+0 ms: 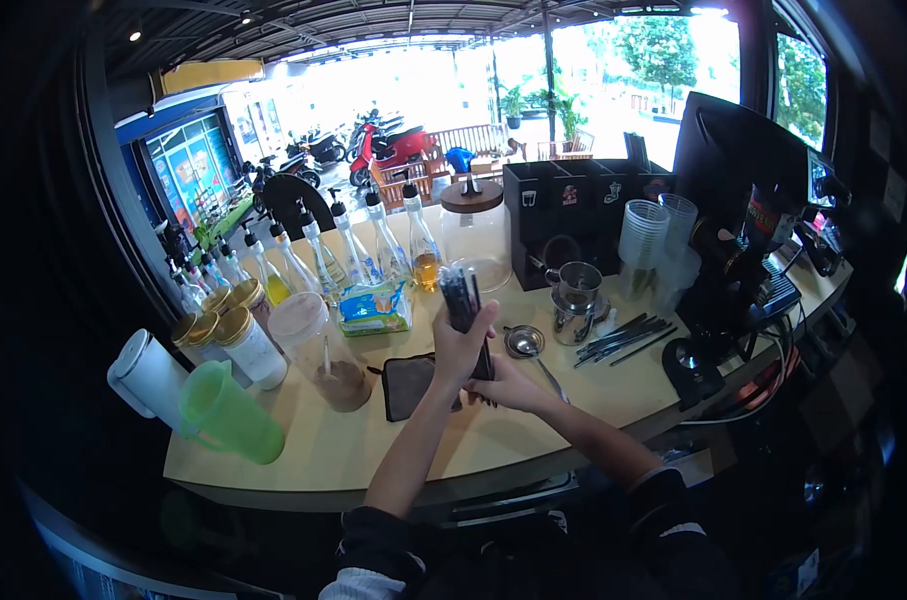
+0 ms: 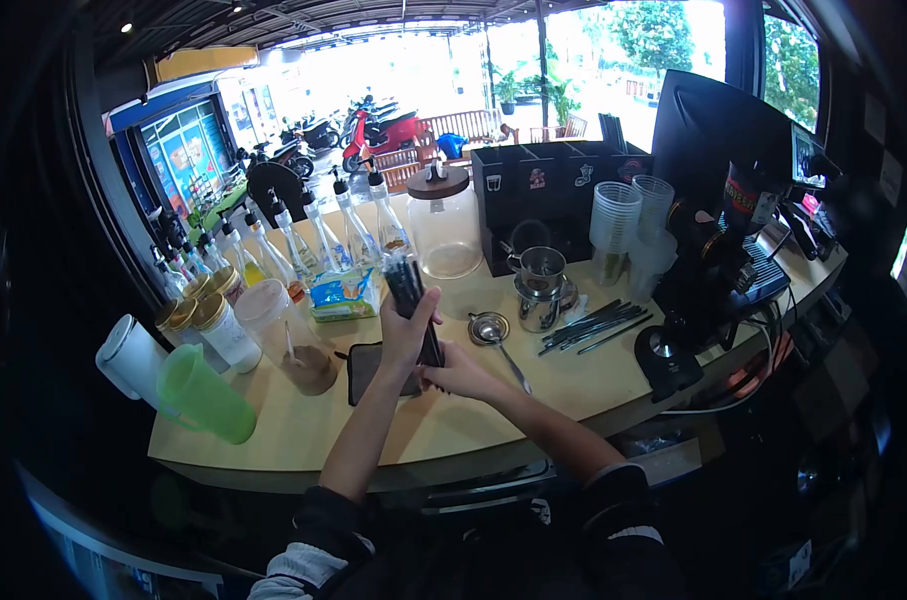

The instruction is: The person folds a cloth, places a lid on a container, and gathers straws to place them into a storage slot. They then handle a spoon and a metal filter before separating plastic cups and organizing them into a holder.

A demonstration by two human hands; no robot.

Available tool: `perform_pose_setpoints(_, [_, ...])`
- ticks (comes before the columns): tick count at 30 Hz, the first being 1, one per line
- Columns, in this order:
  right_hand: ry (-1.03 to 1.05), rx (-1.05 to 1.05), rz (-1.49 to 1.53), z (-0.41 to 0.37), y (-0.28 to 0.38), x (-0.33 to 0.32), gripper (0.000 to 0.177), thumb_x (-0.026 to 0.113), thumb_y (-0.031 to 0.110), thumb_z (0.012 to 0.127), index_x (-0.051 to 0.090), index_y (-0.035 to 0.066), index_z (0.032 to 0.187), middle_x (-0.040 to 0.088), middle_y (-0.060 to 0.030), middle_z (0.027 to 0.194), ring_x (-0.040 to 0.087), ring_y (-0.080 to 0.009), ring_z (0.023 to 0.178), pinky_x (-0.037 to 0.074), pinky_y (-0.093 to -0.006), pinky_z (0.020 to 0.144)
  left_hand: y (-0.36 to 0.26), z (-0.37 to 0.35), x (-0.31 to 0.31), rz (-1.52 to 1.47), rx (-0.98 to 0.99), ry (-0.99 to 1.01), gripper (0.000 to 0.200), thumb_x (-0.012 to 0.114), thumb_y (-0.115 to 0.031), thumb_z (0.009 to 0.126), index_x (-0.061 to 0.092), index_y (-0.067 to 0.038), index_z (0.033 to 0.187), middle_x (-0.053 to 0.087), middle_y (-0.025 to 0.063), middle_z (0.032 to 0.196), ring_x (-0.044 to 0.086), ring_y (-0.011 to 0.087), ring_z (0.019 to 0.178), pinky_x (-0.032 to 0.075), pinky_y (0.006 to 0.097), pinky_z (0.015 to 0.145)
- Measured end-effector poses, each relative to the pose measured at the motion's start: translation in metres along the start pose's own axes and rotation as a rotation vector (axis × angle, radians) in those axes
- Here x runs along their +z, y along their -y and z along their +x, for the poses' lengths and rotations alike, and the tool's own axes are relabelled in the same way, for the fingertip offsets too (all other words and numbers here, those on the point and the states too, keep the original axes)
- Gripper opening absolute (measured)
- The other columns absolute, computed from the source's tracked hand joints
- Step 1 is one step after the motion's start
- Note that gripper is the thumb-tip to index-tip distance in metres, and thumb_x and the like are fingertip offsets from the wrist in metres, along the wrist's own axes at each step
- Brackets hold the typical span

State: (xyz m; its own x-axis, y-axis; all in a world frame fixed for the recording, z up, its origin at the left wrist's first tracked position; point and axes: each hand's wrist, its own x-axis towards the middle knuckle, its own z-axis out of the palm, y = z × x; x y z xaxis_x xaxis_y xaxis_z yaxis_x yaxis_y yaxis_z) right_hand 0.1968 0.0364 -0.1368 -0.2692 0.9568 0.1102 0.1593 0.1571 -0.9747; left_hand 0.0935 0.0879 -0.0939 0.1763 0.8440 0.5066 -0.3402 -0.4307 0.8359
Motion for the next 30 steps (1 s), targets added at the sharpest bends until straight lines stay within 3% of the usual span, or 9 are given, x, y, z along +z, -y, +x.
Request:
perform_pose_setpoints(6, [0.108, 0.084, 0.526, -0.011, 0.002, -0.014, 0.009, 0.056, 0.005, 0.076, 0.051, 0.001, 0.081, 0.053, -0.0078, 0.055, 0.053, -0.0159, 0.044, 0.043, -0.0252, 0.043, 0.001, -0.012, -0.015, -0.202, -0.116, 0.513, 0.048, 0.063, -0.025, 0.088, 0.041, 0.002, 0.121, 0.062, 0.0127, 0.099, 0.063, 0.0186, 0.088, 0.051, 0.0309, 0.080])
perform_pose_setpoints(9, [0.207, 0.185, 0.626, -0.013, 0.000, -0.016, 0.010, 0.056, 0.002, 0.074, 0.050, -0.001, 0.081, 0.051, -0.0085, 0.055, 0.053, -0.0180, 0.044, 0.044, -0.0264, 0.043, 0.005, -0.020, -0.016, -0.061, -0.182, 0.577, 0.036, 0.059, -0.027, 0.090, 0.052, 0.001, 0.111, 0.064, 0.0129, 0.097, 0.063, 0.0186, 0.090, 0.050, 0.0321, 0.083])
perform_pose_setpoints(15, [0.122, 0.046, 0.406, -0.018, 0.009, -0.015, 0.026, 0.066, 0.015, 0.078, 0.054, -0.004, 0.091, 0.059, -0.0116, 0.066, 0.063, -0.0212, 0.063, 0.051, -0.0292, 0.059, 0.003, -0.022, -0.012, 0.073, -0.378, 0.543, 0.027, 0.054, -0.026, 0.094, 0.059, 0.000, 0.094, 0.065, 0.0107, 0.089, 0.064, 0.0180, 0.088, 0.051, 0.0327, 0.080])
perform_pose_setpoints(18, [0.205, -0.061, -0.013, -0.023, 0.002, -0.046, 0.046, 0.073, 0.029, 0.077, 0.055, -0.007, 0.100, 0.064, -0.0130, 0.081, 0.065, -0.0218, 0.082, 0.051, -0.0275, 0.072, 0.012, -0.021, -0.011, -0.005, -0.244, 0.572, 0.027, 0.053, -0.026, 0.094, 0.058, 0.000, 0.095, 0.064, 0.0098, 0.083, 0.065, 0.0189, 0.085, 0.053, 0.0327, 0.077])
perform_pose_setpoints(20, [0.516, 0.164, -0.496, -0.023, 0.015, -0.076, 0.046, 0.071, 0.024, 0.081, 0.057, -0.002, 0.115, 0.064, -0.0097, 0.104, 0.060, -0.0159, 0.099, 0.047, -0.0251, 0.084, 0.005, -0.017, -0.013, -0.051, -0.310, 0.501, 0.027, 0.051, -0.027, 0.095, 0.057, -0.001, 0.096, 0.063, 0.0090, 0.079, 0.066, 0.0198, 0.082, 0.054, 0.0328, 0.076])
perform_pose_setpoints(22, [0.390, 0.217, -0.722, -0.033, 0.063, -0.085, 0.054, 0.072, 0.022, 0.080, 0.051, -0.003, 0.123, 0.062, -0.0089, 0.109, 0.059, -0.0152, 0.100, 0.046, -0.0270, 0.089, -0.003, -0.015, -0.011, -0.076, -0.304, 0.521, 0.027, 0.051, -0.029, 0.095, 0.055, -0.002, 0.098, 0.062, 0.0085, 0.077, 0.065, 0.0197, 0.079, 0.054, 0.0318, 0.072])
perform_pose_setpoints(24, [0.131, -0.066, -0.001, -0.029, 0.059, -0.102, 0.057, 0.072, 0.021, 0.080, 0.047, -0.002, 0.127, 0.060, -0.0100, 0.116, 0.059, -0.0160, 0.102, 0.045, -0.0286, 0.091, -0.003, -0.013, -0.007, -0.092, -0.372, 0.654, 0.031, 0.049, -0.031, 0.095, 0.056, -0.001, 0.093, 0.063, 0.0079, 0.077, 0.065, 0.0170, 0.075, 0.053, 0.0292, 0.071])
perform_pose_setpoints(27, [0.188, -0.227, 0.316, -0.013, 0.063, -0.105, 0.056, 0.070, 0.019, 0.081, 0.046, -0.002, 0.127, 0.056, -0.0127, 0.121, 0.058, -0.0172, 0.105, 0.045, -0.0305, 0.092, 0.007, -0.010, 0.013, -0.186, -0.468, 0.778, 0.030, 0.052, -0.032, 0.094, 0.053, -0.002, 0.099, 0.061, 0.0083, 0.076, 0.063, 0.0188, 0.069, 0.052, 0.0304, 0.064])
perform_pose_setpoints(30, [0.113, -0.178, 0.113, -0.017, 0.091, -0.096, 0.045, 0.067, 0.014, 0.084, 0.049, -0.001, 0.122, 0.063, -0.0155, 0.108, 0.061, -0.0189, 0.100, 0.048, -0.0328, 0.089, 0.021, 0.002, 0.033, -0.235, -0.542, 0.899, 0.026, 0.054, -0.029, 0.093, 0.051, -0.003, 0.098, 0.059, 0.0071, 0.075, 0.060, 0.0175, 0.066, 0.050, 0.0298, 0.062])
